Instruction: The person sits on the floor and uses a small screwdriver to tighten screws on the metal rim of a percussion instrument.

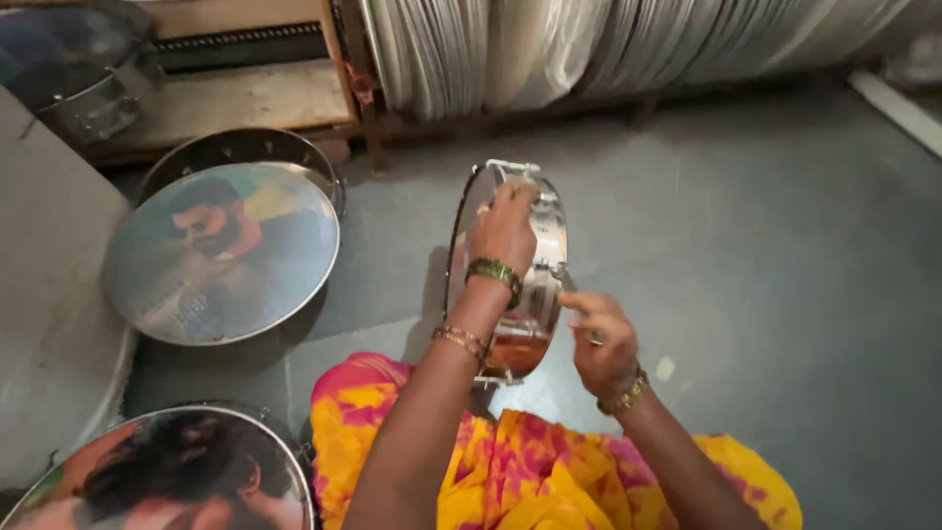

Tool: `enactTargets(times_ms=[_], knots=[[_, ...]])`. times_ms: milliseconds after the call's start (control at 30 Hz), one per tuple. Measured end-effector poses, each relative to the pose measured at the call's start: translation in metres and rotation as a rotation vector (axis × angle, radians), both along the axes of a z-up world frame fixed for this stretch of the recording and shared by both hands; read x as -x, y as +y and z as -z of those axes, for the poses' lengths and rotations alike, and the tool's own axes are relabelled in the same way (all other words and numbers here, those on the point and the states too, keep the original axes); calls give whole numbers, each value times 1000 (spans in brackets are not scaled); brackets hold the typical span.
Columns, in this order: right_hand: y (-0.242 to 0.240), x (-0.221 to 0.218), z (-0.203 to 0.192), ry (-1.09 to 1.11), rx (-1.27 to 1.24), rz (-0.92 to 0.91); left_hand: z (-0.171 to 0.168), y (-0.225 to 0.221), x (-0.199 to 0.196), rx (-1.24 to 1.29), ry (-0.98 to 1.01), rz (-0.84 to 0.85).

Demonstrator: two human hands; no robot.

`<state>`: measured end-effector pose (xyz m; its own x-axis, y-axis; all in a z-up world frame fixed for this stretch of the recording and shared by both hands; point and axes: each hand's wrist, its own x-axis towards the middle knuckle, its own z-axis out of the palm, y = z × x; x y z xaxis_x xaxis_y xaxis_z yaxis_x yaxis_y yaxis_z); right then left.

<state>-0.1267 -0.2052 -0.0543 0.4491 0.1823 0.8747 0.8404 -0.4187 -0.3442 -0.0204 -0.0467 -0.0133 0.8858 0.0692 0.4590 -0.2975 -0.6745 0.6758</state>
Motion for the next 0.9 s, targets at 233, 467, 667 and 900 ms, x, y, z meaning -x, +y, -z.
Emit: enactTargets(times_ms=[233,467,667,900], knots=[[-6,-45,-66,707,-446,-164,2,6,14,-27,-56,54],[-9,-93,-72,1011,-350,-175,-5,9,18,-18,9,52],[1,-117,-72,1223,-231,-204,-12,11,21,16,56,77],[6,-71,-61,749,-144,-94,-4,6,20,29,14,101]])
